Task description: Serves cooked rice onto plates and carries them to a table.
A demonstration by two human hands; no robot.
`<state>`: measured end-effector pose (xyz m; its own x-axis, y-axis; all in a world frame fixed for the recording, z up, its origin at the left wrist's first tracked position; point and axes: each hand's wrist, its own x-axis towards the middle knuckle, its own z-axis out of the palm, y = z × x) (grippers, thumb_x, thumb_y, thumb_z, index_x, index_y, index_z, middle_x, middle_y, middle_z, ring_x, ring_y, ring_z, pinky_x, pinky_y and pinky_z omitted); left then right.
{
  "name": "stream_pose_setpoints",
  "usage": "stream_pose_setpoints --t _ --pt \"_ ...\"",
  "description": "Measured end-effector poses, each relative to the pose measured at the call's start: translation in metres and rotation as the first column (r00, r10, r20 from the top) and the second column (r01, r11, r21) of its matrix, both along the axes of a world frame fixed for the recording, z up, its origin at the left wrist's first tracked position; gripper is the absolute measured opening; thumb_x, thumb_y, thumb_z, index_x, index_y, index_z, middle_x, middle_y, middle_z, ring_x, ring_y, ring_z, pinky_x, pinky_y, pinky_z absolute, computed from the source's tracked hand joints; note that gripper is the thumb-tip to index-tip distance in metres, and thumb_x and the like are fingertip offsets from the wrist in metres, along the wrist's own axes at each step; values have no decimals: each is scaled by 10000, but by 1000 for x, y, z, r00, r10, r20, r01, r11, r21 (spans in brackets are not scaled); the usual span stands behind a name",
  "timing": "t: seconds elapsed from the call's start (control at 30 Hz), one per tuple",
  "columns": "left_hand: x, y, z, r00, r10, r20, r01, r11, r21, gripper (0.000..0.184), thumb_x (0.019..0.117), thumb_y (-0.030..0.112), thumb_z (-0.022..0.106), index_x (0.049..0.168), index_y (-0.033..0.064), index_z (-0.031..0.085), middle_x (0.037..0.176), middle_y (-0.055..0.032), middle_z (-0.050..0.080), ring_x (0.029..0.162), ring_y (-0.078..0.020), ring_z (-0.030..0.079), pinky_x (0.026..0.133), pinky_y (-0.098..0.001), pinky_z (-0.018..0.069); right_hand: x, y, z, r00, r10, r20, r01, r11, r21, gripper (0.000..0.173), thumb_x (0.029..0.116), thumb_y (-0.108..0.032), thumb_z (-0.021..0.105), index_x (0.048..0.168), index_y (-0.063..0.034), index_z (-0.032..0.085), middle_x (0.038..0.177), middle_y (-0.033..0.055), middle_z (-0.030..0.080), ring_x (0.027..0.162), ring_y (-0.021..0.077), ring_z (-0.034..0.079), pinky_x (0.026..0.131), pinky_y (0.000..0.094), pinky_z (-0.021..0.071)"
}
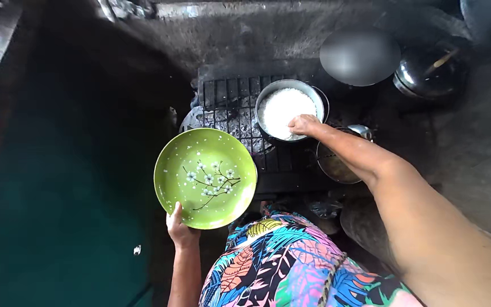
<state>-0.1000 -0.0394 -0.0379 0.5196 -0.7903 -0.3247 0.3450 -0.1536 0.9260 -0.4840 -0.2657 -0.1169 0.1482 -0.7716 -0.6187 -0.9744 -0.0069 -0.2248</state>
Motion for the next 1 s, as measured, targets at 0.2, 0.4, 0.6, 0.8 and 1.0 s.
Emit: stream_pose_setpoints --t 0.2,0.4,0.6,0.8,1.0 --pt "-13 -8 -7 999 -37 -14 38 999 33 261 1062 86 285 1217 41 491 887 15 718 818 -73 728 757 -288 628 -10 -2 -8 998 36 52 -36 999 4 346 1052 -308 501 1170 -88 740 1186 219 705 1168 425 640 963 664 450" --pt "-26 -22 -11 997 -74 -24 75 997 14 266 1055 78 281 1189 51 509 872 11 731 807 -81 734 745 -295 634 -16 -6 -8 992 46 115 -50 998 32 334 1053 -286 506 1131 -61 740 1149 227 707 1142 429 644 941 666 454" --pt "-34 -30 -19 996 -84 -38 85 996 32 272 1060 84 278 1188 58 516 878 8 731 815 -86 734 753 -301 632 -23 -8 -11 982 36 186 -41 999 26 339 1052 -287 510 1138 -63 749 1159 226 708 1155 431 641 962 682 445" --pt "-44 -39 -25 995 -94 -37 97 992 83 267 1054 73 304 1235 39 498 900 -6 716 822 -85 726 758 -294 627 -32 -11 -14 968 58 245 -45 997 -59 328 1048 -239 486 1117 -59 751 1125 226 715 1126 435 652 939 697 447" --pt "-54 -53 -32 993 -120 18 117 985 128 281 1071 92 334 1303 15 473 952 -18 687 843 -77 708 779 -289 614 -39 -18 -11 979 99 179 -75 988 -136 329 1053 -280 500 1135 -84 752 1094 225 726 1083 452 671 910 697 458"
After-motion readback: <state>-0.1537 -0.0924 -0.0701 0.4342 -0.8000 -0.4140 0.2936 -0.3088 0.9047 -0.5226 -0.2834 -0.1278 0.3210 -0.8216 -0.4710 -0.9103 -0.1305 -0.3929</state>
